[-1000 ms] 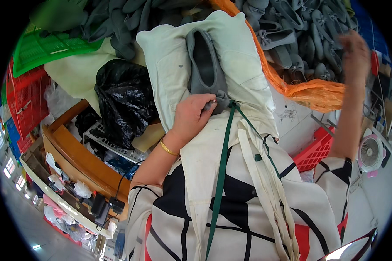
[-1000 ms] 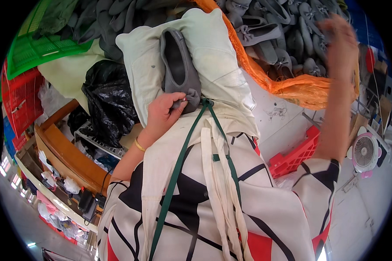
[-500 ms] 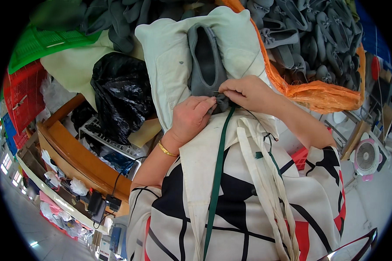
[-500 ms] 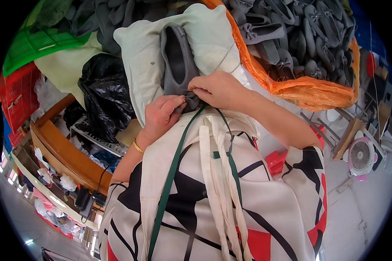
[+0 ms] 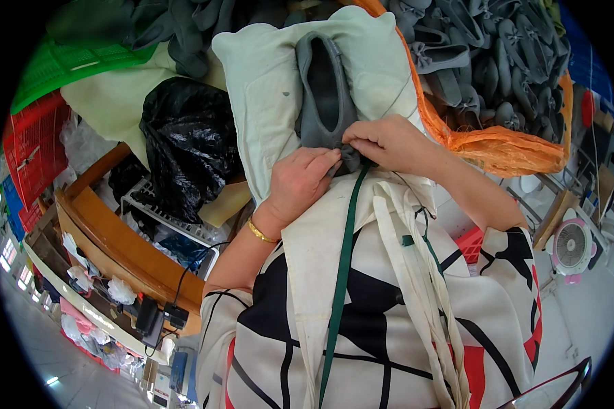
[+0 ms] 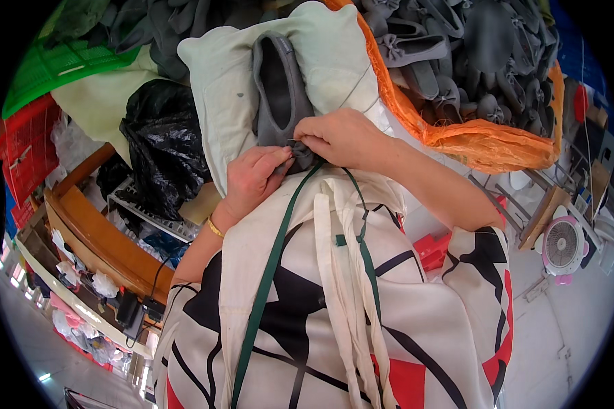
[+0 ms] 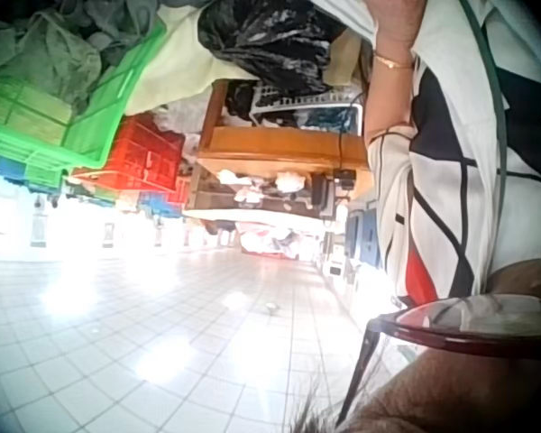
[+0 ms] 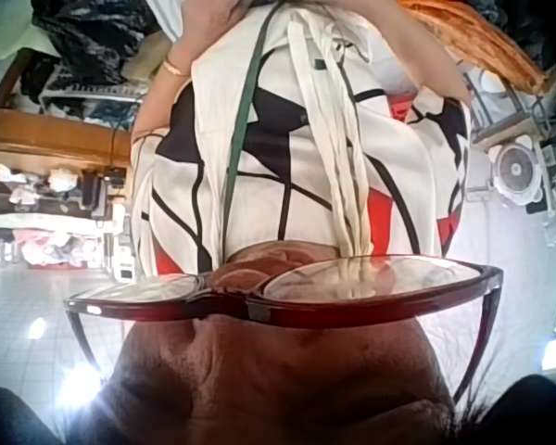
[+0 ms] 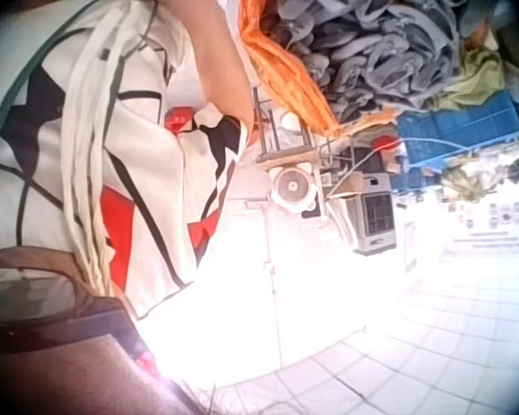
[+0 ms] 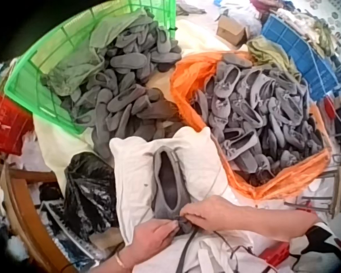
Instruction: The person sits at a workbench and hand-sews gray slipper uppers using a needle and thread. They repeatedly pull the thread through the fabric, tie off the stitching, and place the finished slipper into a nearby green basket.
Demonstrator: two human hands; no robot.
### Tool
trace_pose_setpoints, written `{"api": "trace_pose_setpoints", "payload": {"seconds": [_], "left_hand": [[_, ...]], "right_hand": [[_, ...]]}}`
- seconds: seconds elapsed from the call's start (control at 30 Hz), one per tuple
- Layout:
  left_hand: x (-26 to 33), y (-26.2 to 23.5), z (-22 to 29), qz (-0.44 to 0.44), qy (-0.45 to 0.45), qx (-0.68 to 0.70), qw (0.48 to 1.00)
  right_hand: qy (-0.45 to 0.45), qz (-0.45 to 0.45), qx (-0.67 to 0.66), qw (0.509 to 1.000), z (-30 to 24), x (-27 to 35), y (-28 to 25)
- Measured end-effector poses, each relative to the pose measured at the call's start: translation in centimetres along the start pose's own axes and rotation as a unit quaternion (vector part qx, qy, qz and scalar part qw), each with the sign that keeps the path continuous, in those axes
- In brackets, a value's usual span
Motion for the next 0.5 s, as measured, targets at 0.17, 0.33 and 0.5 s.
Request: {"api": "trace_pose_setpoints", "payload": {"seconds": [0.17, 0.33, 0.5], "left_hand": [[0.3, 0.1, -0.1, 0.01, 0.004, -0.006, 1.0], [0.4, 0.3, 0.2, 0.012, 0.015, -0.029, 0.999], [0.4, 0.3, 0.6, -0.012, 0.023, -0.078, 0.997]], "right_hand": [[0.016, -0.01, -0.02, 1.0, 0.8, -0.4, 1.1], [0.069, 0.009, -0.048, 0.996, 0.3, -1.2, 2.1], [0.056, -0.008, -0.022, 0.998, -0.2, -2.5, 2.5]]}}
Point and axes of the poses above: each hand's wrist, its own x-axis away from the middle knuckle, its own y-axis out of the palm, z = x × y, the point moved 6 cm from there along -x, towards the middle knuckle, and after that the axes turned 2 degrees about -y, right-handed, at the moved point
